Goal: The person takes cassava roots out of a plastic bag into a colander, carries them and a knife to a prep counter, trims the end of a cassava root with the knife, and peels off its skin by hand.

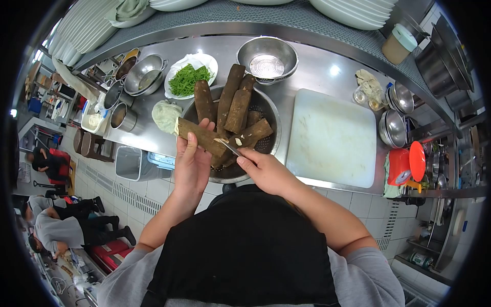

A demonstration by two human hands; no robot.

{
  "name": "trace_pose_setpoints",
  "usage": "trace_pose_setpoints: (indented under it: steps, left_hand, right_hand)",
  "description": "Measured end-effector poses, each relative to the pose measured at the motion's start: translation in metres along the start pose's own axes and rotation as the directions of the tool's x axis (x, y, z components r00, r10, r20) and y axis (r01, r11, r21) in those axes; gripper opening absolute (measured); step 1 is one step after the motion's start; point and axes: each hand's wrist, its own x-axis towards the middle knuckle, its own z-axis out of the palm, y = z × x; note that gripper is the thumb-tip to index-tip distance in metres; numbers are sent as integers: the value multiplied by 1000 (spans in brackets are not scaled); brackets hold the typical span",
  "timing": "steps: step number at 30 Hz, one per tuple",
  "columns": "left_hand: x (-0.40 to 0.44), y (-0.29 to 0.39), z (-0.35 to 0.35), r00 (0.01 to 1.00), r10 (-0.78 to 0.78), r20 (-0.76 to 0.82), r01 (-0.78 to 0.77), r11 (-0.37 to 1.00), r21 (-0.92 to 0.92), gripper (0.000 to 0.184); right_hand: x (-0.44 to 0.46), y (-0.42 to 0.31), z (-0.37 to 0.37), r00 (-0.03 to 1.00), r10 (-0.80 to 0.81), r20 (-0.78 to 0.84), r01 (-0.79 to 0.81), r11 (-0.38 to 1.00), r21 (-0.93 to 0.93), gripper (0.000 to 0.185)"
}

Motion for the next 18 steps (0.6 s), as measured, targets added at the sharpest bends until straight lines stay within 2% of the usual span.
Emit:
trace_pose_setpoints:
  steps: [1,2,5,7,8,10,11,13,18]
  left_hand:
    - [0,0,-1,1000,-2,-3,2,1000,-9,46]
    - [1,0,0,1000,-2,-2,2,1000,-9,46]
    - [1,1,0,1000,-16,-16,15,1000,-21,45]
    - [2,1,-2,1000,-25,-13,24,1000,-14,45]
    - [2,1,-2,1000,-23,-13,23,1000,-15,45]
    - [2,1,-2,999,-41,-18,41,999,-4,45]
    - [3,2,-2,999,-41,-18,41,999,-5,45]
    - [3,3,-3,998,-67,1,67,998,-17,44]
    - [3,4,-2,995,-92,25,92,995,-24,45]
  right_hand:
    - [2,1,2,996,-86,-7,86,987,135,46]
    - [2,-1,0,996,-87,-8,87,987,135,46]
    - [2,-3,-2,995,28,95,-47,976,213,45]
    - [5,14,3,996,-80,24,75,982,171,45]
    - [2,2,-1,996,-81,25,76,983,170,45]
    - [-8,-25,-11,998,64,-4,-63,980,-187,45]
    - [-9,-23,-12,998,64,-4,-63,980,-188,45]
    - [-11,-18,-16,992,-105,-64,72,918,-391,46]
    - [-13,-18,-18,985,-162,-65,113,873,-475,45]
